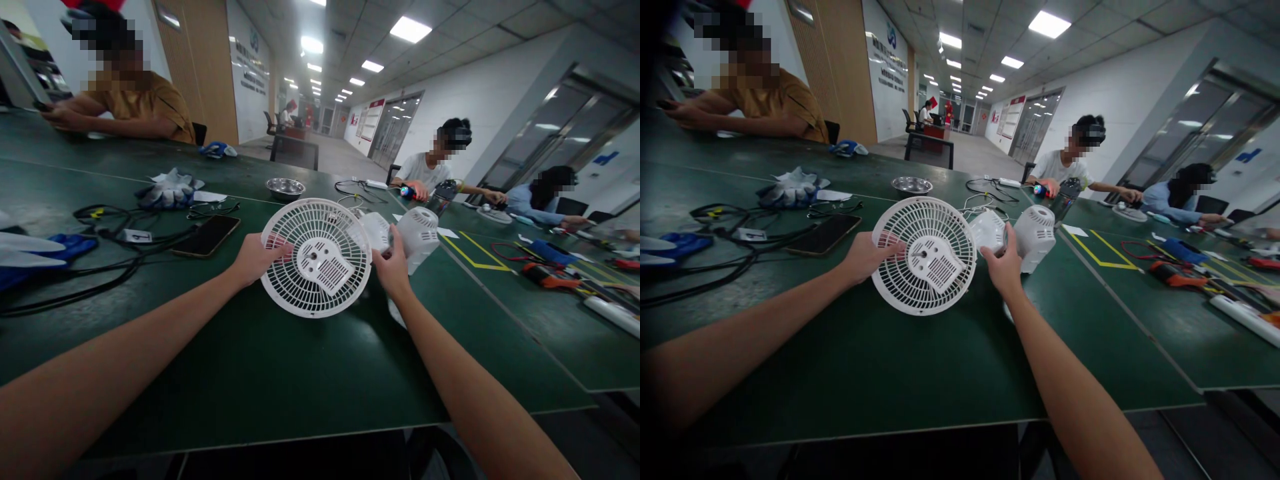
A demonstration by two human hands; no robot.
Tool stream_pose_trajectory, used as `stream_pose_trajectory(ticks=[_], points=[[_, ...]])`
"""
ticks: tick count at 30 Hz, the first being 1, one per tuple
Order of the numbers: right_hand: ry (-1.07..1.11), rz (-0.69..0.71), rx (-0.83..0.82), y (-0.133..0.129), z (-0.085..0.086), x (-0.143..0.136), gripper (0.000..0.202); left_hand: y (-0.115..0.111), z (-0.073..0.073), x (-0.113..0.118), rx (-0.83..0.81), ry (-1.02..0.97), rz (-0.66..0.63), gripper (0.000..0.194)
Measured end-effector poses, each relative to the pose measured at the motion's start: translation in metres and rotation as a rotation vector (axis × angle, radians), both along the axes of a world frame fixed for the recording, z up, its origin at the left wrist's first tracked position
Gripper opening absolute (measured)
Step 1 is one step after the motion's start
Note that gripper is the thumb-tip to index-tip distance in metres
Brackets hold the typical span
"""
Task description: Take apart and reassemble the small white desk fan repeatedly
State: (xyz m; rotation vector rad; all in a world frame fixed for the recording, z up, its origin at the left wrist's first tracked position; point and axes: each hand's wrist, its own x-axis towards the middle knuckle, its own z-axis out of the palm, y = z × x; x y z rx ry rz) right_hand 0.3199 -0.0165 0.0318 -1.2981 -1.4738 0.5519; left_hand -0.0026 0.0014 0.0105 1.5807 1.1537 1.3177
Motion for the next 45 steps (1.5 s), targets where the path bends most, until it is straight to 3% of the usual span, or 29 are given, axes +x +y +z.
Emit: stream_pose_trajectory(ticks=[2, 4, 8, 12, 15, 19, 22, 26, 30, 34, 40, 45], points=[[-0.267, -0.192, 0.089, -0.001, 0.007, 0.011, 0.090, 0.000, -0.001, 0.000, -0.033, -0.007, 0.008, 0.022], [-0.455, -0.288, 0.091, -0.002, 0.010, 0.014, 0.085, 0.001, -0.001, 0.000, -0.053, -0.005, 0.013, 0.022], [-0.672, -0.288, -0.039, -0.002, 0.002, 0.010, 0.082, 0.004, -0.003, -0.001, -0.080, -0.001, 0.005, 0.021], [-0.725, -0.278, -0.085, 0.000, -0.006, 0.009, 0.082, 0.009, -0.006, -0.005, -0.135, -0.009, -0.040, 0.022], [-0.696, -0.329, -0.018, -0.001, -0.001, 0.008, 0.068, 0.013, -0.008, -0.008, -0.183, -0.015, -0.083, 0.021], [-0.604, -0.487, 0.347, -0.004, 0.016, 0.013, 0.050, 0.016, -0.010, -0.011, -0.251, -0.053, -0.111, 0.021], [-0.523, -0.678, 0.518, -0.003, 0.023, 0.026, 0.053, 0.018, -0.011, -0.011, -0.253, -0.051, -0.120, 0.021], [-0.339, -0.778, 0.337, 0.010, 0.013, 0.049, 0.075, 0.017, -0.010, -0.011, -0.260, -0.055, -0.112, 0.022], [-0.087, -0.686, 0.069, 0.024, -0.008, 0.065, 0.093, 0.017, -0.010, -0.013, -0.282, -0.056, -0.119, 0.023], [-0.046, -0.678, -0.122, 0.032, -0.022, 0.071, 0.093, 0.018, -0.012, -0.013, -0.277, -0.052, -0.122, 0.024], [0.014, -0.762, -0.041, 0.036, -0.022, 0.070, 0.083, 0.017, -0.010, -0.010, -0.266, -0.061, -0.124, 0.023], [0.074, -0.825, 0.187, 0.025, 0.001, 0.060, 0.077, 0.016, -0.009, -0.010, -0.273, -0.053, -0.129, 0.023]])
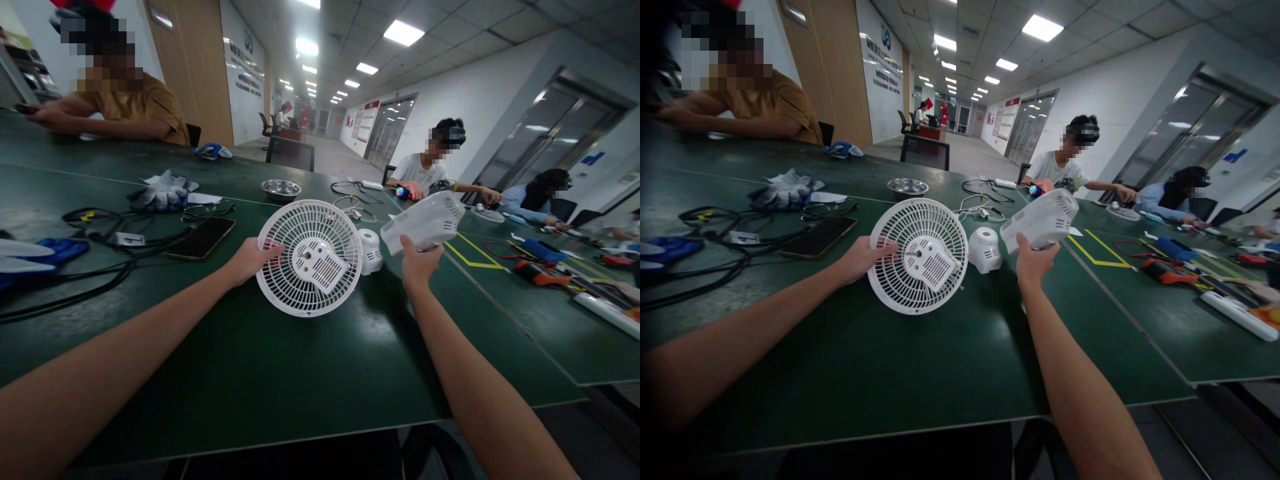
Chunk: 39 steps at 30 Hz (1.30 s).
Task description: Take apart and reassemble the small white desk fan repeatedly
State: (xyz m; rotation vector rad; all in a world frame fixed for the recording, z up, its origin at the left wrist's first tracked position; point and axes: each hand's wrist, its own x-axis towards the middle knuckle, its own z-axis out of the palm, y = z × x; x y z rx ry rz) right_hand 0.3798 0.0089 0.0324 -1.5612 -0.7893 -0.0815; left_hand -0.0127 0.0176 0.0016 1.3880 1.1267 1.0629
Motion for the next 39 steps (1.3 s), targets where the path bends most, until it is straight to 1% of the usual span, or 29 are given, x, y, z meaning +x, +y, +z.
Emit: stream_pose_trajectory(ticks=[3, 5, 8, 10, 13, 16, 18, 24, 28, 32, 34, 36, 39], points=[[-0.065, 0.070, 0.115, -0.009, 0.013, -0.012, 0.077, 0.001, -0.001, -0.001, 0.009, 0.009, -0.006, 0.023], [-0.115, 0.128, 0.106, -0.013, 0.015, -0.022, 0.078, 0.002, -0.002, -0.001, 0.012, 0.007, -0.006, 0.023], [-0.179, 0.193, -0.054, -0.017, 0.010, -0.037, 0.076, 0.001, 0.000, -0.001, 0.012, 0.007, 0.006, 0.023], [-0.188, 0.265, -0.163, -0.018, 0.004, -0.045, 0.075, -0.001, 0.001, 0.000, 0.014, 0.015, 0.015, 0.023], [-0.191, 0.323, -0.215, -0.018, -0.001, -0.051, 0.073, -0.003, 0.004, 0.001, 0.017, 0.021, 0.016, 0.023], [-0.185, 0.301, -0.195, -0.015, -0.003, -0.049, 0.075, -0.003, 0.003, 0.001, 0.017, 0.013, 0.013, 0.021], [-0.173, 0.256, -0.173, -0.013, -0.002, -0.043, 0.078, -0.002, 0.002, 0.001, 0.024, 0.013, 0.017, 0.020], [-0.183, 0.073, -0.085, -0.004, 0.003, -0.006, 0.082, -0.002, 0.001, 0.000, 0.015, 0.003, 0.004, 0.021], [-0.132, -0.020, -0.087, -0.001, -0.001, 0.013, 0.082, -0.003, 0.002, 0.000, 0.003, 0.006, 0.014, 0.021], [-0.101, -0.009, -0.138, 0.003, -0.009, 0.019, 0.082, -0.001, 0.002, -0.001, -0.004, 0.007, 0.013, 0.021], [-0.103, 0.013, -0.124, 0.005, -0.011, 0.019, 0.083, -0.001, 0.002, -0.001, 0.005, 0.008, -0.003, 0.022], [-0.108, 0.022, -0.061, 0.007, -0.012, 0.020, 0.085, -0.001, 0.002, -0.001, 0.005, 0.010, -0.010, 0.023], [-0.135, 0.028, 0.066, 0.008, -0.010, 0.021, 0.086, -0.001, 0.003, 0.000, -0.012, 0.000, 0.016, 0.023]])
